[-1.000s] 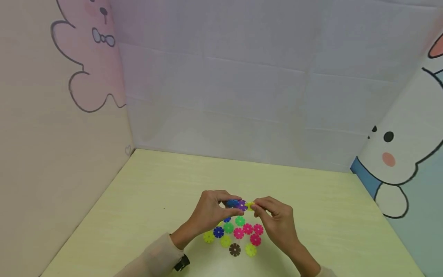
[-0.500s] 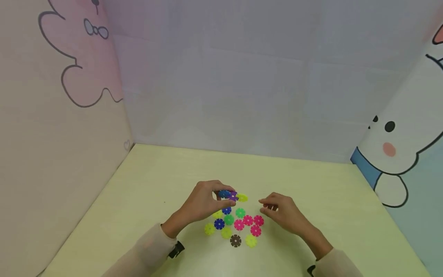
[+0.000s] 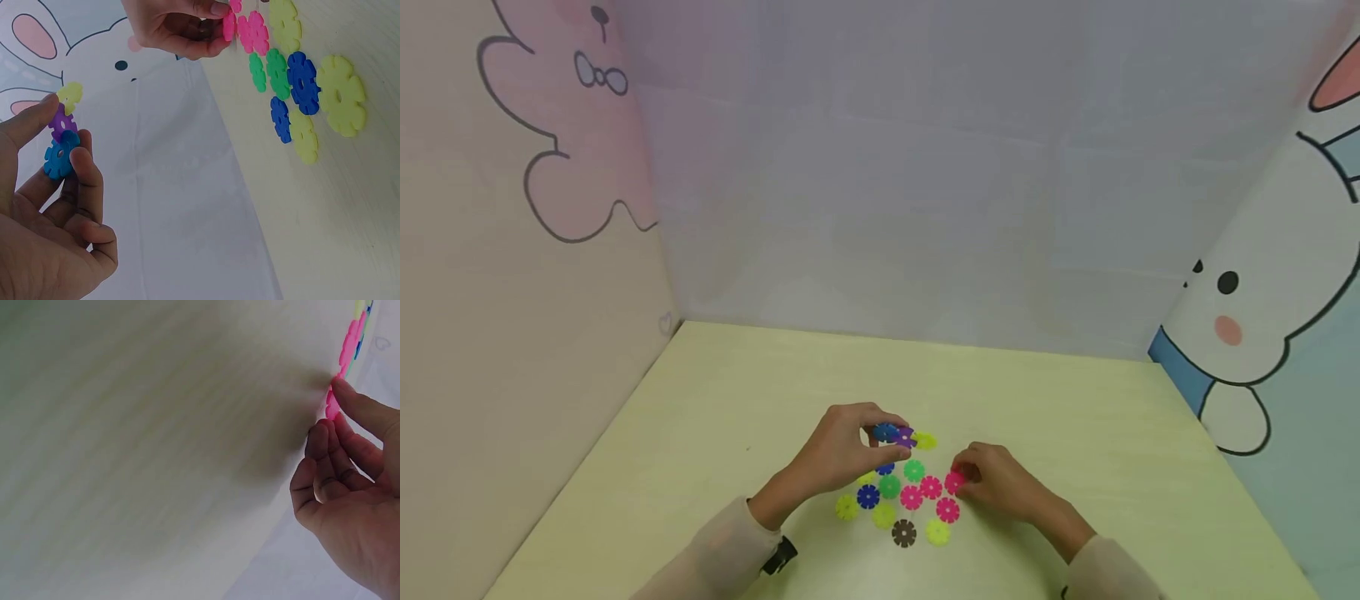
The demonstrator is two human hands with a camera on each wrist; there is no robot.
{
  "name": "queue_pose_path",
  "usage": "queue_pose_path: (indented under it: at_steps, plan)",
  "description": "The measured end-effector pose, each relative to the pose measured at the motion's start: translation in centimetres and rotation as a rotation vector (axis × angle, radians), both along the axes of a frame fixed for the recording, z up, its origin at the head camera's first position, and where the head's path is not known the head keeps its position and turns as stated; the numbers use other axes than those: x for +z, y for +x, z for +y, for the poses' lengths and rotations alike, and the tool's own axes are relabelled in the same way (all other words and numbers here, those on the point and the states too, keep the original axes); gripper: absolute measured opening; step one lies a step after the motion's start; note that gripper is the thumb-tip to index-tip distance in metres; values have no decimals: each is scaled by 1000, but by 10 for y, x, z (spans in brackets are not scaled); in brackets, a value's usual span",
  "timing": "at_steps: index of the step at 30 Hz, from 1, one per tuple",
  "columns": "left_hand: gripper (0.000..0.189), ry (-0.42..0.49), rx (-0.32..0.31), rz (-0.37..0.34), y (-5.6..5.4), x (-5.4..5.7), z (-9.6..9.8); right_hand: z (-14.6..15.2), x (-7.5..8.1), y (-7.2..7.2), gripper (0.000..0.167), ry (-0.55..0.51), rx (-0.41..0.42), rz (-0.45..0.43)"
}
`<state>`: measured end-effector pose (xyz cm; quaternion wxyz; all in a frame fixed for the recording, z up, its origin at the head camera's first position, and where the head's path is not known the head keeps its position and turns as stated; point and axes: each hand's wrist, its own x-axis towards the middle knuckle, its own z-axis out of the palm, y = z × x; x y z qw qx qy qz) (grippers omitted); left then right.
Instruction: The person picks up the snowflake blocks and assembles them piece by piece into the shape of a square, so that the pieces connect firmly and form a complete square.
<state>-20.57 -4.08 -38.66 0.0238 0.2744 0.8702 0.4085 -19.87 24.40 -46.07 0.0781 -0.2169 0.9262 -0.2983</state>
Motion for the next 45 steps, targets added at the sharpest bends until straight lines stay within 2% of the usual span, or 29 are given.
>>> queue_pose_path:
  at_steps: [2, 5, 12, 15, 18, 27, 31, 40, 45]
  plan:
    - [29, 0, 5, -10, 1, -1, -1, 0, 1, 0, 5, -19, -38, -23]
    - [29, -3, 10, -5, 2, -1, -2, 2, 9, 5, 2, -135, -103, -71]
    - [29, 26, 19, 38, 3, 3, -2, -8, 51, 25, 25, -557, -266, -250]
    - [30, 38, 24, 55, 2, 3, -2, -15, 65, 32, 31, -676, -298, -294]
    - [31, 52, 25, 68, 3, 4, -2, -21, 73, 36, 34, -742, -308, -331]
    - [33, 70, -3, 102, 5, 5, -1, -27, 77, 38, 29, -814, -377, -464]
    - [34, 73, -8, 157, 5, 1, 1, -29, 77, 37, 28, -809, -379, -462]
    - [36, 46, -2, 341, 8, -4, 6, -35, 79, 40, 23, -792, -435, -429]
    - [35, 47, -2, 354, 7, -5, 6, -37, 78, 40, 23, -803, -442, -443]
